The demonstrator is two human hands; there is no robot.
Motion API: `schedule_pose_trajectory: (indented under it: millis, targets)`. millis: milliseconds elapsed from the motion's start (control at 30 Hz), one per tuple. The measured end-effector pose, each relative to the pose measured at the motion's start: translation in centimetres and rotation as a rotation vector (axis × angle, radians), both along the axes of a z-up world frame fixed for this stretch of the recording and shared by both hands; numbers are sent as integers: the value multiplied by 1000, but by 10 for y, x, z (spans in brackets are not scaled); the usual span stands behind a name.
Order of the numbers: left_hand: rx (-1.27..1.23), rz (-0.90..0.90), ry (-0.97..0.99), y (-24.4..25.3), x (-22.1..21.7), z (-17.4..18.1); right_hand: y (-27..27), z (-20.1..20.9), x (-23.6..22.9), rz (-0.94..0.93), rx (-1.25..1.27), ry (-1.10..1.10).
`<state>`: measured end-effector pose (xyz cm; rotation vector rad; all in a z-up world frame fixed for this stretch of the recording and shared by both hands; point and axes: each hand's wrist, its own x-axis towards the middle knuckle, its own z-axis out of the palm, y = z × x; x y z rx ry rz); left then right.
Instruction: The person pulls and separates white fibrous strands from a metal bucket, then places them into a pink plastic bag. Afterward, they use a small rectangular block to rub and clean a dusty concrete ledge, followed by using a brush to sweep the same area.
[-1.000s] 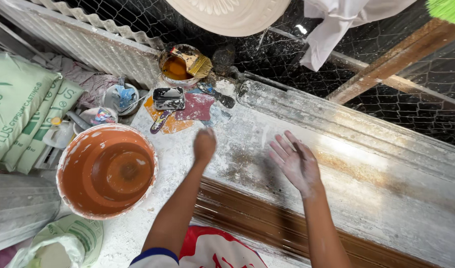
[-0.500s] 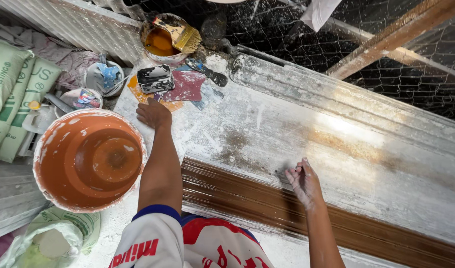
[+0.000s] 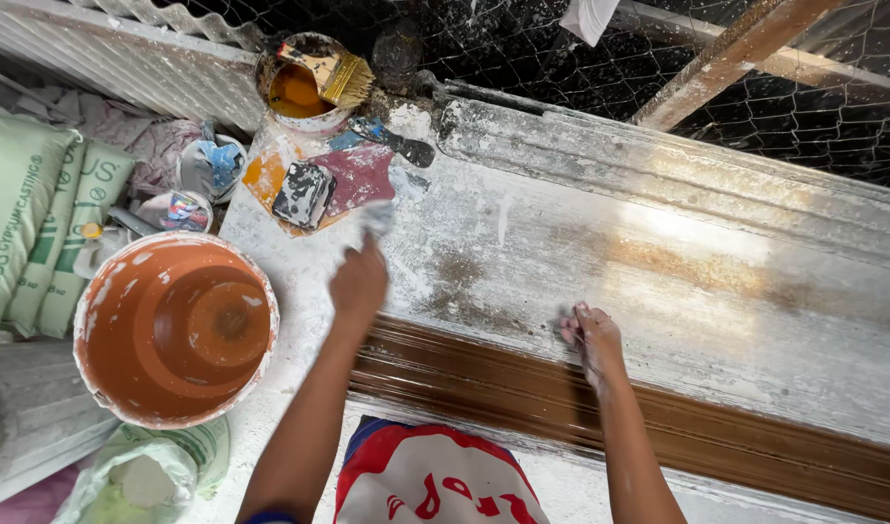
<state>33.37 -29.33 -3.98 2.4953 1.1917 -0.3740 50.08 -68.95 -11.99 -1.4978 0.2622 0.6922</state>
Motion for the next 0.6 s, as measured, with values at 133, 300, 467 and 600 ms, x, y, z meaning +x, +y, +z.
schedule_pose_trajectory:
  millis: [133,300,467,600]
  targets:
    - [78,-500,-138,-93,-2,-16,32,-25,8,497,-729,-762]
    - [115,-632,-115,-151,24,-50,67,-21,9,820,-1022,-542]
    - [240,-587,-140,-148,103,-65,68,-20,9,820,-1054,-565]
    - [202,-519,-208,-132,152,-55,63,-24,7,804,-1009,-579]
